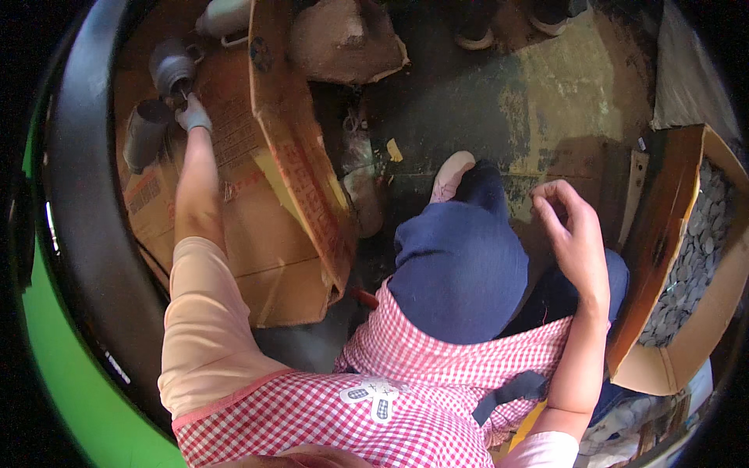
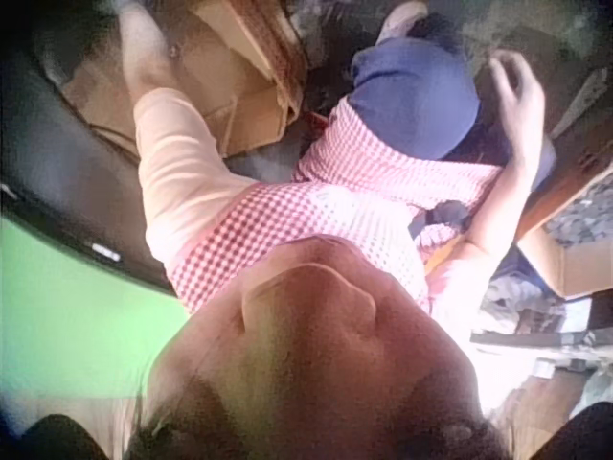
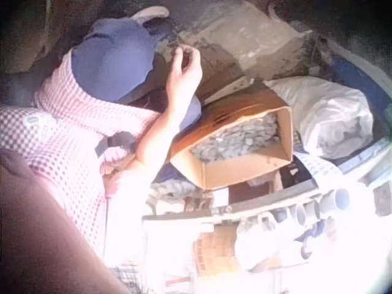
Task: The person assembles white plastic jugs by inserting circular gray components into the side openings and using pliers to secure them. The person handles multiple jugs one at a time, picking them up, inserting parts, and placing them aside.
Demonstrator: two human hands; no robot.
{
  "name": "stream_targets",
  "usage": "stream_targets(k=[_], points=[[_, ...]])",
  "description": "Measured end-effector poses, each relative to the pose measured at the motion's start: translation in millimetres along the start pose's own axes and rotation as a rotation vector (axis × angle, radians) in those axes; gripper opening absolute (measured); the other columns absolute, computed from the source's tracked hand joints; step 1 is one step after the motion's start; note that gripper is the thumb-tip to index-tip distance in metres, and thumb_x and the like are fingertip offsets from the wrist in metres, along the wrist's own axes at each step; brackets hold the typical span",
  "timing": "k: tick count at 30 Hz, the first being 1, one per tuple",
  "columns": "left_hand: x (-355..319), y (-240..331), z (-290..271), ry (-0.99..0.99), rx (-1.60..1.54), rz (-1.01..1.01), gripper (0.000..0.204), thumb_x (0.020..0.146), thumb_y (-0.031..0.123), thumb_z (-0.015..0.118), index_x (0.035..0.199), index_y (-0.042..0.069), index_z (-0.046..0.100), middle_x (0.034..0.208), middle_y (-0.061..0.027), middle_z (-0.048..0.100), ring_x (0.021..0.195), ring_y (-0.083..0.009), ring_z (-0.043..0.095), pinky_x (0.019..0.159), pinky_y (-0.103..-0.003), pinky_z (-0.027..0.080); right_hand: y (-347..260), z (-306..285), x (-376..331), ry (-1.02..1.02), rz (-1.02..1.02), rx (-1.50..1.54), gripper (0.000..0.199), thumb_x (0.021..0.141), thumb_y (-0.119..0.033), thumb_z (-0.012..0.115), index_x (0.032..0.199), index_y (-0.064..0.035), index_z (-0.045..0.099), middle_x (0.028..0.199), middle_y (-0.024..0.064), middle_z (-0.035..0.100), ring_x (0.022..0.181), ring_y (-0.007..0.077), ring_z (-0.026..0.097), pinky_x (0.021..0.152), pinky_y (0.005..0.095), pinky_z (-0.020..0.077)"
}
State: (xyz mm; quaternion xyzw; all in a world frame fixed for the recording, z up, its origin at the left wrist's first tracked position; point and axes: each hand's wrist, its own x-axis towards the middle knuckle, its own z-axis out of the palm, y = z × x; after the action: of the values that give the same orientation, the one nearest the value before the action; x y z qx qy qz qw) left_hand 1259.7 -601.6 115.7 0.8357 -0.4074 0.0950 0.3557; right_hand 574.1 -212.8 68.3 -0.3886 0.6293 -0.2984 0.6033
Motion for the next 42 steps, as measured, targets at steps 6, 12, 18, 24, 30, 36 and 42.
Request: stream_targets(k=[6, 12, 18, 24, 30, 36, 42], points=[[71, -1, 51, -0.436, -0.652, -0.380, 0.042, 0.102, 0.020, 0.058, 0.138, 0.000, 0.050, 0.125, -0.0175, 0.060, 0.103, -0.0328, 0.067, 0.085, -0.047, 0.060, -9, 6, 4, -0.001, 0.006, -0.068, 0.013, 0.102, -0.008, 0.064, 0.107, 0.0041, 0.064, 0.092, 0.0069, 0.066, 0.087, 0.0111, 0.063, 0.083, 0.0269, 0.0513], [9, 33, 30, -0.338, -0.512, -0.356, 0.029, 0.104, 0.019, 0.053, 0.128, 0.003, 0.058, 0.111, -0.0157, 0.067, 0.096, -0.0304, 0.069, 0.082, -0.042, 0.059, -5, 9, 5, -0.022, 0.034, -0.026, 0.013, 0.101, -0.008, 0.065, 0.106, 0.0033, 0.064, 0.092, 0.0068, 0.067, 0.087, 0.0110, 0.063, 0.082, 0.0265, 0.0515], [-155, 47, -42, -0.254, -0.652, -0.343, 0.032, 0.101, 0.023, 0.052, 0.112, -0.002, 0.068, 0.106, -0.0142, 0.072, 0.090, -0.0250, 0.070, 0.081, -0.035, 0.057, -5, 3, -2, -0.007, -0.022, -0.094, 0.013, 0.102, -0.010, 0.065, 0.107, 0.0027, 0.064, 0.088, 0.0042, 0.067, 0.084, 0.0093, 0.063, 0.079, 0.0262, 0.0518], [-262, 38, -109, -0.663, -0.519, -0.341, 0.037, 0.100, 0.029, 0.057, 0.110, -0.003, 0.072, 0.104, -0.0123, 0.073, 0.095, -0.0210, 0.069, 0.083, -0.032, 0.054, -16, -6, -23, -0.010, -0.165, -0.052, 0.014, 0.103, -0.012, 0.064, 0.108, 0.0018, 0.065, 0.087, 0.0029, 0.067, 0.081, 0.0076, 0.061, 0.076, 0.0249, 0.0509], [-319, 53, -180, -0.481, 0.269, 0.514, 0.045, 0.089, 0.035, 0.073, 0.122, 0.004, 0.069, 0.126, -0.0134, 0.069, 0.122, -0.0362, 0.059, 0.110, -0.044, 0.042, -24, -19, -53, 0.044, -0.245, -0.058, 0.016, 0.102, -0.013, 0.066, 0.107, 0.0020, 0.067, 0.084, 0.0026, 0.068, 0.078, 0.0086, 0.062, 0.073, 0.0251, 0.0511], [-333, 39, -223, -0.390, 0.884, 0.280, 0.076, 0.091, 0.018, 0.065, 0.159, 0.006, 0.033, 0.170, -0.0170, 0.020, 0.153, -0.0356, 0.031, 0.119, -0.050, 0.036, -29, -21, -59, 0.090, -0.288, -0.108, 0.020, 0.101, -0.017, 0.067, 0.105, 0.0028, 0.068, 0.084, 0.0047, 0.070, 0.076, 0.0101, 0.062, 0.071, 0.0266, 0.0514], [-320, 64, -275, -0.367, 0.221, 0.180, 0.062, 0.091, -0.008, 0.047, 0.151, 0.004, 0.048, 0.157, -0.0203, 0.045, 0.139, -0.0405, 0.051, 0.111, -0.046, 0.046, -31, -20, -58, 0.046, -0.330, -0.064, 0.022, 0.104, -0.020, 0.065, 0.108, 0.0006, 0.068, 0.084, -0.0001, 0.067, 0.073, 0.0069, 0.058, 0.065, 0.0235, 0.0468]])
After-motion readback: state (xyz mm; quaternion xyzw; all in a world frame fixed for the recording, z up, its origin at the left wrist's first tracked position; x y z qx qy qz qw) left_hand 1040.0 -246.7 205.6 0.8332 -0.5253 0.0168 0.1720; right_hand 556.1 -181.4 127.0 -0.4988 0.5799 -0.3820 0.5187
